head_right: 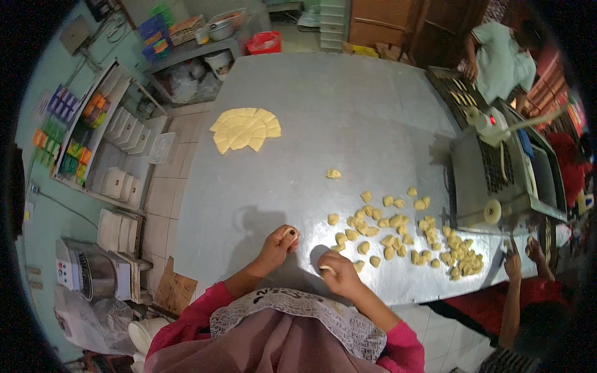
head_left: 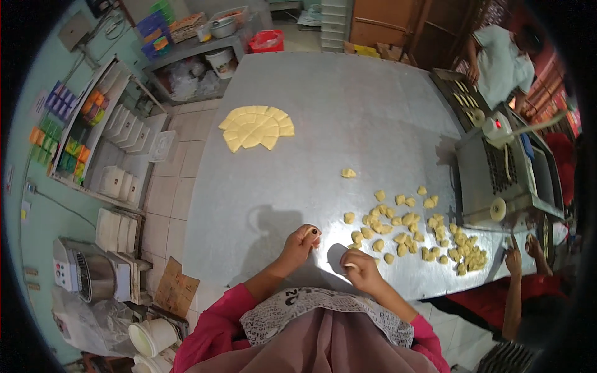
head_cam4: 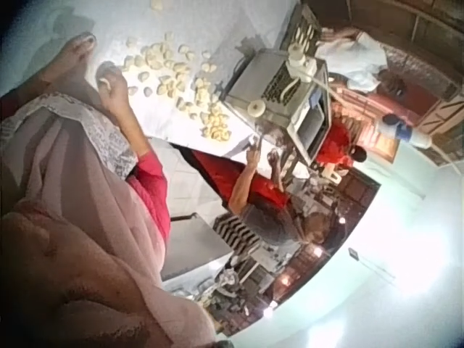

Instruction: The person is seen picking up small pieces of cut dough and rolling them or shaping them on a metal prep table in a bakery.

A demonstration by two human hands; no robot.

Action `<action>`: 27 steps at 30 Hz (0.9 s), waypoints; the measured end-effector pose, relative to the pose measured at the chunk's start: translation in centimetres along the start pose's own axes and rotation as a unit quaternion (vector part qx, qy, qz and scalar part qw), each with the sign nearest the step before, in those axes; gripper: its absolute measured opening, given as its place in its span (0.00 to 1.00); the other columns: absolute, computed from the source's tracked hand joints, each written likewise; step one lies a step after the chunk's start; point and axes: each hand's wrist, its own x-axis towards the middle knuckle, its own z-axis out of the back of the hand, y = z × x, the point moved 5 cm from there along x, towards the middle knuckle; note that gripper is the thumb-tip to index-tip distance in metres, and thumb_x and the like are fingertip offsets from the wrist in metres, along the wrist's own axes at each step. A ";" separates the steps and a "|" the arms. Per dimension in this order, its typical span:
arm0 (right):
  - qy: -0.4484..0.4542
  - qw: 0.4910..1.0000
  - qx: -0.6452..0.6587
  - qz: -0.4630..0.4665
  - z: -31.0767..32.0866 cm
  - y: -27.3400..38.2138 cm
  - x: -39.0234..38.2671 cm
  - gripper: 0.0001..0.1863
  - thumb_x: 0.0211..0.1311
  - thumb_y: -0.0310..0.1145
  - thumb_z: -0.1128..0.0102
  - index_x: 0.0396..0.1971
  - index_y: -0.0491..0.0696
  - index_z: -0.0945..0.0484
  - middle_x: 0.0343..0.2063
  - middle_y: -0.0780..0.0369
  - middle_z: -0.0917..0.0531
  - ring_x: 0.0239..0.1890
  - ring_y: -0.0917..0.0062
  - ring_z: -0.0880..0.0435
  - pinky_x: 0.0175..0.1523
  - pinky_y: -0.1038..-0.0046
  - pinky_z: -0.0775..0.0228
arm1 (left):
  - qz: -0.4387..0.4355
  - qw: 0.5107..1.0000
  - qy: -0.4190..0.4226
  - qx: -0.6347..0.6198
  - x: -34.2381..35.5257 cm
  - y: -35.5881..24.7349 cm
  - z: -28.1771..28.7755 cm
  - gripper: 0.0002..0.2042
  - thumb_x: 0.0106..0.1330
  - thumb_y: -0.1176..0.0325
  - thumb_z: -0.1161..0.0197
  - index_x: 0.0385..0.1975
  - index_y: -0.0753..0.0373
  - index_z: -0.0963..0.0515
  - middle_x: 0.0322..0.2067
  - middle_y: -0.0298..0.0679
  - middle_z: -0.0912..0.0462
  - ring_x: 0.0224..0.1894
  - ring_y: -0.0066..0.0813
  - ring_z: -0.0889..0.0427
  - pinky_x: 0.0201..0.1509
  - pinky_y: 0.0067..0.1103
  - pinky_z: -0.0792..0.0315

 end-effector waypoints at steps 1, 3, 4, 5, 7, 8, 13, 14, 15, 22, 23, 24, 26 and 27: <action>-0.165 0.967 0.192 -0.031 0.1 -1.8 -0.3 0.08 0.51 0.27 0.52 0.33 0.46 0.28 0.38 0.56 0.21 0.41 0.65 0.22 0.42 0.63 0.27 | -0.150 0.983 0.070 0.080 1.0 -0.1 -0.3 0.14 0.71 0.61 0.51 0.42 0.67 0.26 0.38 0.39 0.22 0.42 0.31 0.24 0.51 0.24 0.31; -0.323 0.752 0.550 -0.166 0.1 -2.9 0.8 0.11 0.54 0.26 0.57 0.38 0.47 0.28 0.47 0.61 0.27 0.46 0.72 0.26 0.46 0.62 0.26 | -0.268 0.885 0.164 0.344 0.3 0.6 -3.3 0.21 0.64 0.65 0.43 0.57 0.56 0.31 0.66 0.49 0.46 0.69 0.49 0.51 0.68 0.42 0.53; -0.320 0.754 0.548 -0.169 0.4 -3.2 0.9 0.11 0.54 0.26 0.57 0.38 0.47 0.28 0.47 0.61 0.27 0.46 0.72 0.26 0.46 0.62 0.26 | -0.236 0.853 0.202 0.420 -0.6 -0.2 -5.5 0.29 0.60 0.62 0.39 0.63 0.55 0.38 0.68 0.50 0.52 0.70 0.58 0.60 0.68 0.49 0.64; -0.305 0.713 0.606 -0.179 0.2 -3.6 1.1 0.12 0.55 0.26 0.57 0.39 0.47 0.28 0.44 0.61 0.25 0.42 0.73 0.25 0.45 0.65 0.26 | -0.247 0.857 0.191 0.409 -0.1 -1.5 -6.3 0.33 0.58 0.61 0.38 0.65 0.55 0.42 0.68 0.51 0.54 0.70 0.57 0.62 0.68 0.50 0.65; -0.288 0.664 0.666 -0.182 0.0 -6.3 0.6 0.14 0.58 0.27 0.56 0.43 0.46 0.28 0.36 0.60 0.22 0.36 0.75 0.24 0.41 0.72 0.26 | -0.265 0.859 0.137 0.417 2.8 -3.5 -5.4 0.38 0.56 0.62 0.35 0.66 0.58 0.45 0.68 0.51 0.53 0.70 0.55 0.60 0.68 0.50 0.64; -0.282 0.647 0.687 -0.170 0.7 -6.5 0.4 0.14 0.59 0.30 0.54 0.44 0.45 0.28 0.32 0.60 0.22 0.32 0.75 0.24 0.40 0.73 0.27 | -0.266 0.855 0.090 0.436 5.1 -4.5 -3.4 0.39 0.55 0.63 0.33 0.66 0.59 0.45 0.67 0.51 0.51 0.70 0.53 0.58 0.69 0.48 0.61; -0.476 0.705 0.495 -0.176 8.0 -12.5 -6.6 0.19 0.64 0.41 0.53 0.47 0.45 0.27 0.37 0.59 0.22 0.37 0.74 0.24 0.44 0.74 0.30 | -0.215 0.842 -0.307 0.387 17.9 -4.7 17.7 0.26 0.58 0.61 0.35 0.53 0.67 0.31 0.53 0.53 0.30 0.56 0.48 0.30 0.61 0.33 0.38; -0.517 0.736 0.388 -0.201 10.4 -13.5 -9.1 0.21 0.65 0.44 0.54 0.51 0.44 0.28 0.40 0.57 0.21 0.42 0.70 0.23 0.48 0.71 0.31 | -0.156 0.823 -0.371 0.400 18.5 -6.3 21.0 0.26 0.58 0.58 0.36 0.52 0.68 0.31 0.51 0.53 0.28 0.52 0.50 0.28 0.57 0.34 0.35; -0.537 0.780 0.250 -0.201 12.5 -15.6 -11.9 0.23 0.67 0.45 0.57 0.53 0.44 0.30 0.46 0.54 0.24 0.48 0.65 0.25 0.54 0.67 0.34 | -0.024 0.820 -0.385 0.423 19.5 -7.6 23.3 0.26 0.58 0.57 0.36 0.50 0.69 0.30 0.51 0.53 0.28 0.52 0.48 0.28 0.57 0.34 0.33; -0.437 0.825 -0.312 -0.177 13.4 -11.7 -9.6 0.22 0.66 0.36 0.56 0.57 0.43 0.32 0.62 0.46 0.39 0.63 0.51 0.40 0.65 0.59 0.48 | 0.118 0.776 -0.410 0.465 22.9 -4.2 30.3 0.24 0.57 0.55 0.37 0.48 0.65 0.28 0.47 0.52 0.26 0.51 0.46 0.26 0.55 0.32 0.31; -0.418 0.837 -0.283 -0.210 12.4 -10.3 -8.0 0.23 0.59 0.28 0.49 0.57 0.44 0.32 0.62 0.46 0.39 0.63 0.51 0.40 0.65 0.58 0.48 | 0.076 0.803 -0.400 0.435 22.7 -3.7 30.9 0.23 0.57 0.56 0.38 0.48 0.65 0.28 0.46 0.52 0.25 0.50 0.44 0.25 0.55 0.31 0.30; -0.409 0.857 -0.251 -0.187 11.5 -8.1 -6.0 0.26 0.54 0.23 0.47 0.56 0.44 0.31 0.62 0.47 0.39 0.63 0.51 0.39 0.65 0.58 0.47 | 0.076 0.800 -0.405 0.436 22.0 -3.4 31.8 0.23 0.57 0.56 0.38 0.48 0.65 0.28 0.46 0.52 0.25 0.50 0.44 0.25 0.55 0.31 0.30; -0.346 0.887 -0.254 -0.170 9.7 -6.5 -4.2 0.26 0.51 0.20 0.47 0.55 0.44 0.31 0.62 0.47 0.39 0.63 0.52 0.39 0.64 0.59 0.46 | 0.118 0.805 -0.298 0.500 21.4 -2.4 31.7 0.19 0.60 0.61 0.42 0.47 0.67 0.28 0.41 0.51 0.23 0.43 0.41 0.21 0.51 0.31 0.28; -0.346 0.888 -0.252 -0.167 9.0 -5.7 -3.6 0.26 0.51 0.20 0.47 0.55 0.44 0.31 0.62 0.47 0.39 0.63 0.52 0.39 0.64 0.59 0.46 | 0.117 0.803 -0.300 0.501 20.2 -2.2 31.6 0.19 0.60 0.61 0.42 0.47 0.67 0.28 0.41 0.51 0.23 0.43 0.41 0.21 0.51 0.31 0.28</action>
